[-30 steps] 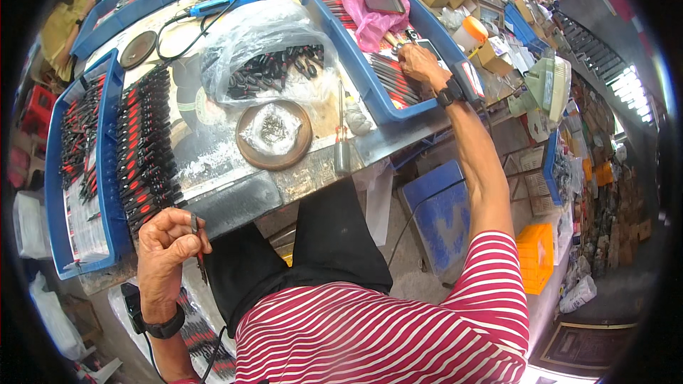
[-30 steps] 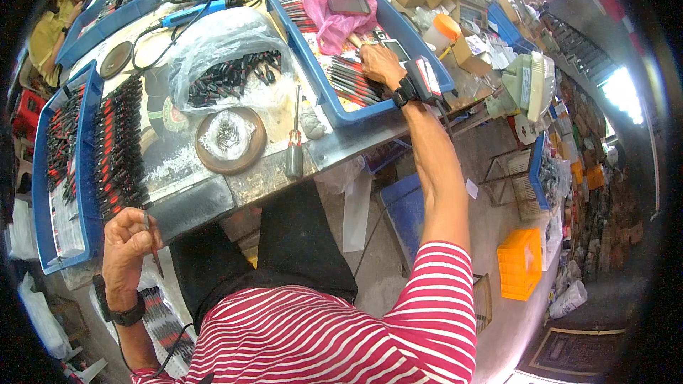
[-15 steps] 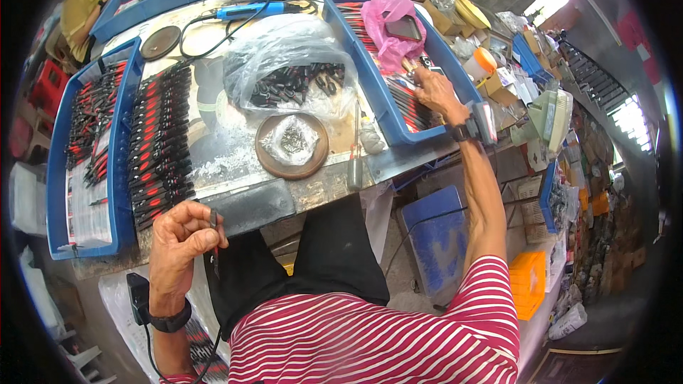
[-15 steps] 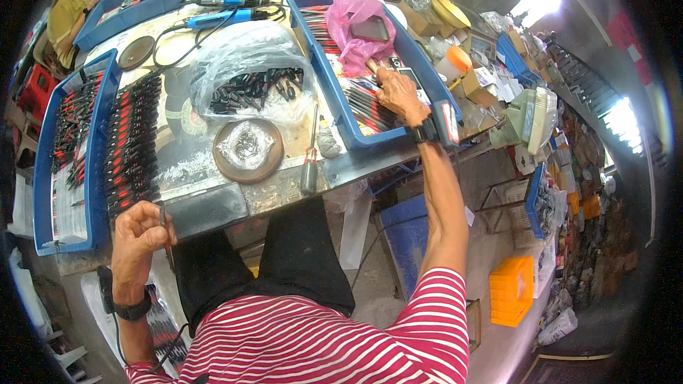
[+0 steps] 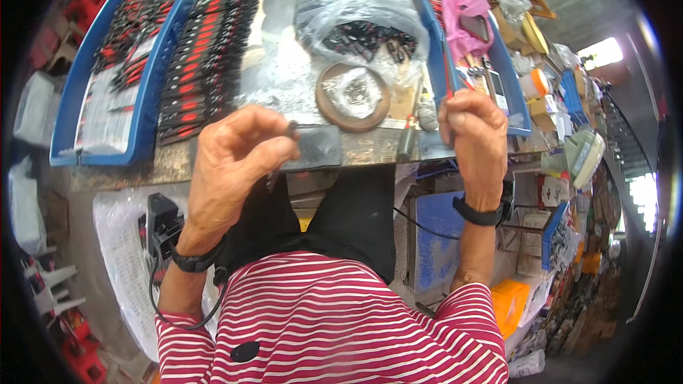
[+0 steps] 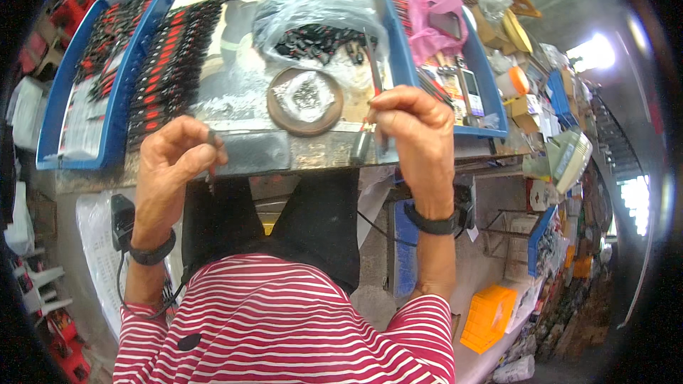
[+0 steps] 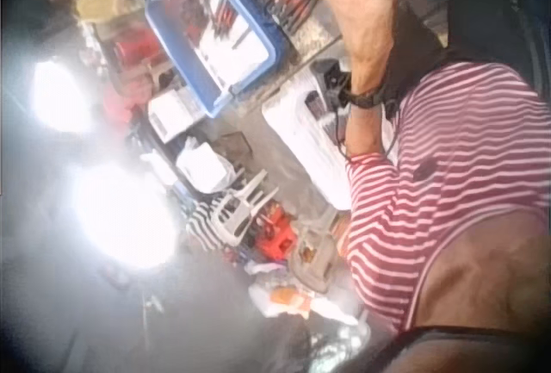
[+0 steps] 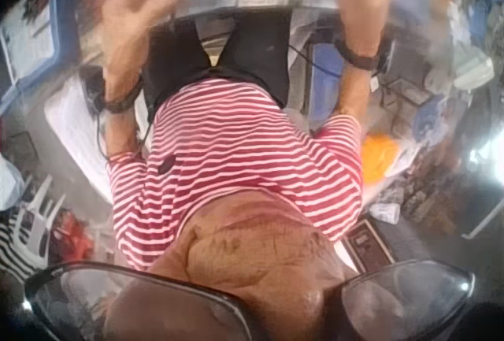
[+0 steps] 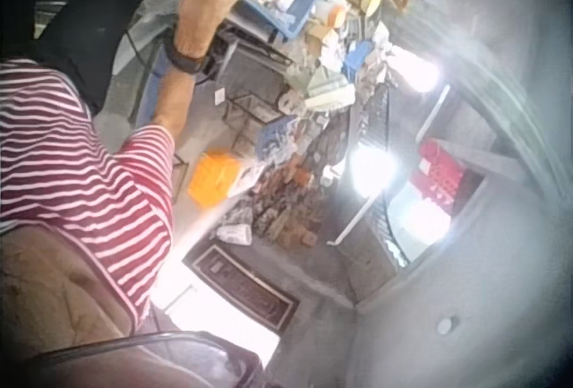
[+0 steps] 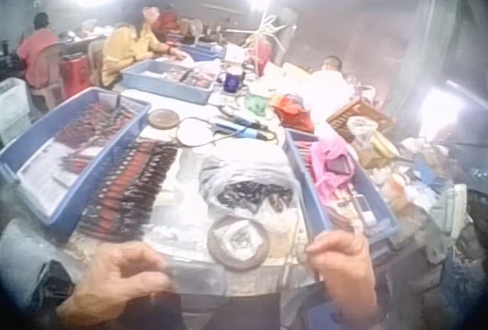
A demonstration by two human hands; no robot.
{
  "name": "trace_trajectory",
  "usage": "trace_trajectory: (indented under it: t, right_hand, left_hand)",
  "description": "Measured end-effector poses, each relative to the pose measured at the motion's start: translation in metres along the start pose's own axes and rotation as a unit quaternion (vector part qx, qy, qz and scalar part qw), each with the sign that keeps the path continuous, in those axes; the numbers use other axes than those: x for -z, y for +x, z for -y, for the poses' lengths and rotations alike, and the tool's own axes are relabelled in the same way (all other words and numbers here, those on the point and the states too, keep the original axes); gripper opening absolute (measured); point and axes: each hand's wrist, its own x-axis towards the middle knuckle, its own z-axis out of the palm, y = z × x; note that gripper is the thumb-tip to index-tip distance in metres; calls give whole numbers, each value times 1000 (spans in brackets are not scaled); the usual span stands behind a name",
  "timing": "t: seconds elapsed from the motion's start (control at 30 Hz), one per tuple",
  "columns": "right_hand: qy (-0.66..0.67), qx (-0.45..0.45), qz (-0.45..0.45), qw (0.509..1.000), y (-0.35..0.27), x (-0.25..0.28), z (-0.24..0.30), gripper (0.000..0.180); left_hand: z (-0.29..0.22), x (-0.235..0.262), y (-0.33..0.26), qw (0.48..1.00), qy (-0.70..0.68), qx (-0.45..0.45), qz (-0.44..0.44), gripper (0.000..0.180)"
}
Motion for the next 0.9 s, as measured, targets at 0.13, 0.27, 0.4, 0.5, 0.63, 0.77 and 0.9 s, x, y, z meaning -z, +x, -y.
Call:
trace_trajectory:
  t: [0.13, 0.27, 0.4, 0.5, 0.63, 0.77, 0.9]
  right_hand:
    - [70, -3, 79, 994, -15, -39, -14, 24]
    - [38, -67, 113, 991, -28, -71, -27, 36]
    - [-83, 18, 78, 993, -38, -95, -38, 27]
    - [-150, 93, 80, 981, -36, -103, -39, 23]
    - [-202, 103, 90, 970, -32, -112, -38, 17]
    - [-163, -33, 59, 984, -39, -122, -40, 19]
    - [-171, 7, 39, 985, -41, -133, -57, 34]
  left_hand:
    - [0, -6, -4, 1000, -9, 11, -14, 15]
    - [5, -8, -7, 999, -16, 14, -25, 13]
    - [12, -4, -11, 999, -4, 14, -36, 13]
    - [16, -1, -13, 999, -8, 18, -42, 14]
    - [23, -3, -14, 996, -64, 14, -63, 12]
    - [28, -1, -14, 990, -125, 28, -51, 12]
    - [31, 0, -15, 987, -145, 42, -59, 12]
